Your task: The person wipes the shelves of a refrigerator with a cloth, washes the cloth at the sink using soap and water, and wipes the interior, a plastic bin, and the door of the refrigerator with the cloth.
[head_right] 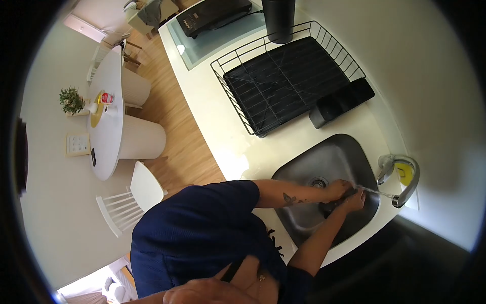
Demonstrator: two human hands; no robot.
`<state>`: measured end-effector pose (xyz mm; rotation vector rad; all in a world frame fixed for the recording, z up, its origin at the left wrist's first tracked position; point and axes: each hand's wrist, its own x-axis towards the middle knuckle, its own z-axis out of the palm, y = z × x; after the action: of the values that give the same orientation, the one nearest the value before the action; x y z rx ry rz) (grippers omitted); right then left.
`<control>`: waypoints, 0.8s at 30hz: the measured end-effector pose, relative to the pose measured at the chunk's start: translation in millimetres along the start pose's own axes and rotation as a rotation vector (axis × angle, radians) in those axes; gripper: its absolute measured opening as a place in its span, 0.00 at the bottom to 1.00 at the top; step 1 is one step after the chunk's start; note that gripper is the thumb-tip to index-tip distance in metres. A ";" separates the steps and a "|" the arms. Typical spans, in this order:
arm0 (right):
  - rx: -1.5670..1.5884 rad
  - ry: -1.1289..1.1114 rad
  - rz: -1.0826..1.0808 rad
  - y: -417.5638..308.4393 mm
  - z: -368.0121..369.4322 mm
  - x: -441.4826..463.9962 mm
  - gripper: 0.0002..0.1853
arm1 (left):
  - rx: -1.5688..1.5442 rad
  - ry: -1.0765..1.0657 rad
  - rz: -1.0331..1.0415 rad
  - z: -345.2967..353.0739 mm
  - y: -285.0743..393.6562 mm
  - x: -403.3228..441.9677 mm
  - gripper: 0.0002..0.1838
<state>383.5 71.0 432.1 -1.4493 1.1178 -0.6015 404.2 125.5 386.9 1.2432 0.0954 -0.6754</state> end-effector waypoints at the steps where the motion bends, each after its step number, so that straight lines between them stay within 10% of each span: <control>1: 0.001 0.002 0.032 6.0 -6.1 8.3 0.15 | 0.424 -0.066 0.190 -0.5 7.1 -2.7 0.26; 6: -0.174 0.019 -0.229 7.5 8.7 -14.1 0.15 | 0.319 -0.134 -0.020 -9.8 41.9 11.1 0.22; 8: -0.058 -0.075 -0.195 76.3 -13.2 35.1 0.13 | 0.593 -0.363 0.439 -22.3 32.1 27.2 0.17; 9: -0.304 -0.044 -0.149 46.7 -15.0 23.4 0.15 | 0.420 -0.436 -0.038 -26.5 75.8 4.6 0.19; 10: -0.296 -0.028 -0.151 55.2 -21.9 39.8 0.16 | 0.639 -0.507 0.614 -41.4 31.1 38.2 0.22; 11: -0.011 -0.154 -0.008 48.2 -28.6 45.4 0.20 | 0.511 -0.432 -0.201 -35.6 78.4 17.8 0.23; 12: 0.121 -0.174 0.135 18.1 -27.0 36.9 0.21 | 0.686 -0.525 0.120 -45.6 62.8 26.7 0.22; 15: 0.335 -0.281 0.227 -30.4 -20.2 31.2 0.22 | 0.401 -0.525 0.095 -45.6 22.3 44.8 0.22; 17: 0.301 -0.318 0.209 -34.9 -19.5 46.2 0.20 | 0.151 -0.400 -0.266 -34.8 34.9 38.5 0.21; 24: 0.184 -0.357 0.167 -54.2 -20.0 52.1 0.15 | -0.080 -0.406 -0.352 -23.4 88.2 5.6 0.16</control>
<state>403.9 10.2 476.1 -1.2316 0.8667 -0.3034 461.3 157.8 450.5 0.9995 0.0029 -1.2066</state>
